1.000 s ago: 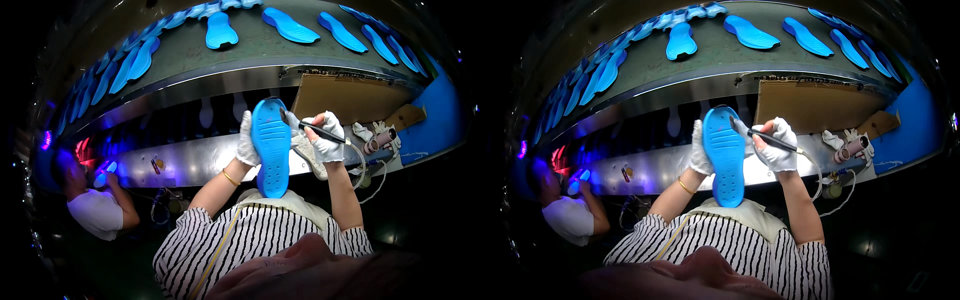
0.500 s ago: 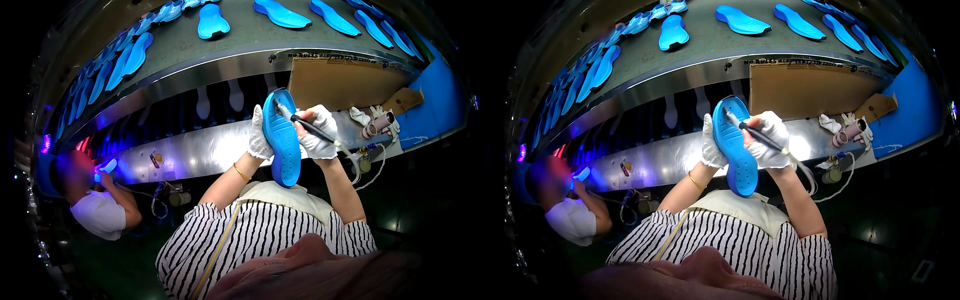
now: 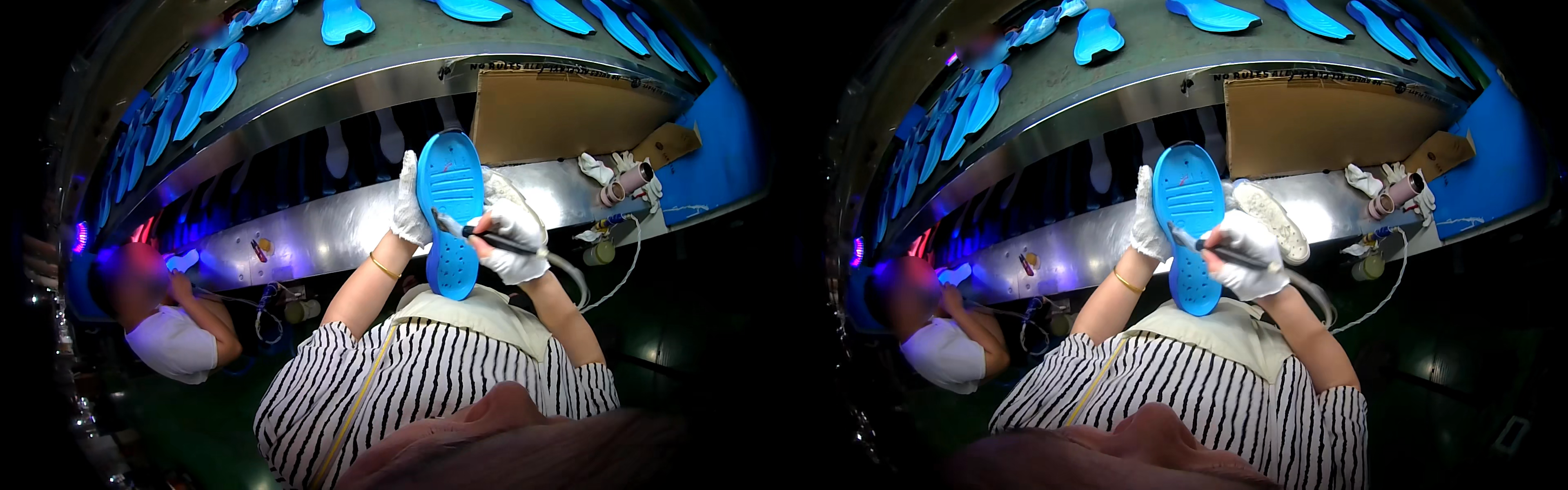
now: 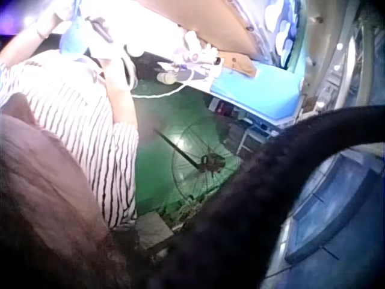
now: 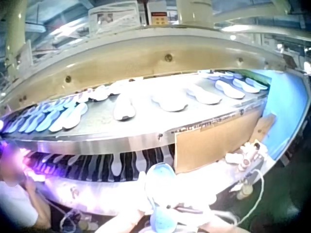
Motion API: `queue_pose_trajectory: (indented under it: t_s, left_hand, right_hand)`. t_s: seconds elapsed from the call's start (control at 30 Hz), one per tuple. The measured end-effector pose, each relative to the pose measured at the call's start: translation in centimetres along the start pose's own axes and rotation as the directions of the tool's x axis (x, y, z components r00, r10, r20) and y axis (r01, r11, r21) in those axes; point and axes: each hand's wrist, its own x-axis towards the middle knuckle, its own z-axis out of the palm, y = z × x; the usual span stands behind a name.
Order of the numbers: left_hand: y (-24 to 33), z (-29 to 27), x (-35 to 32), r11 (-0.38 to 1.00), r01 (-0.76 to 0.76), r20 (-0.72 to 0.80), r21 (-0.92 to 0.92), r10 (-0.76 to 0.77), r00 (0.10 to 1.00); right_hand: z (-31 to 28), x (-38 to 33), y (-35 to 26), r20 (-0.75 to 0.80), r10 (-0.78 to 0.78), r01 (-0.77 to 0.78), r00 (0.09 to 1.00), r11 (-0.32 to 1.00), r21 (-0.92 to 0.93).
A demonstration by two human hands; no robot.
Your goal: The person picks up blue shoe soles from a conveyor belt, uses a handheld tool to mark specific points on the sole with liquid, and places the soles onto a workbench.
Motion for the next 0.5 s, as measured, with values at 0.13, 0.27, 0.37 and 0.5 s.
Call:
queue_pose_trajectory:
  t_s: [0.13,0.27,0.37,0.5]
  left_hand:
    - [-2.8,-0.1,-3.0,0.931,0.064,-0.234,0.359,0.023,0.972]
    - [-4.5,-0.9,-3.4,0.865,0.051,-0.254,0.499,0.09,0.963]
    - [-3.6,-1.3,-1.8,0.959,0.001,-0.197,0.282,0.057,0.979]
    - [-2.4,-0.7,0.6,0.985,-0.125,0.031,0.115,0.122,0.992]
  right_hand:
    - [-1.4,-1.9,0.8,-0.177,0.082,-0.085,0.981,0.996,-0.01]
    - [-1.0,-2.9,1.5,0.019,0.144,-0.145,0.989,0.986,0.082]
    - [-0.6,-2.4,1.7,-0.008,0.171,-0.165,0.985,0.961,0.223]
    - [-0.2,-1.0,1.0,-0.1,0.042,-0.039,0.994,0.999,0.033]
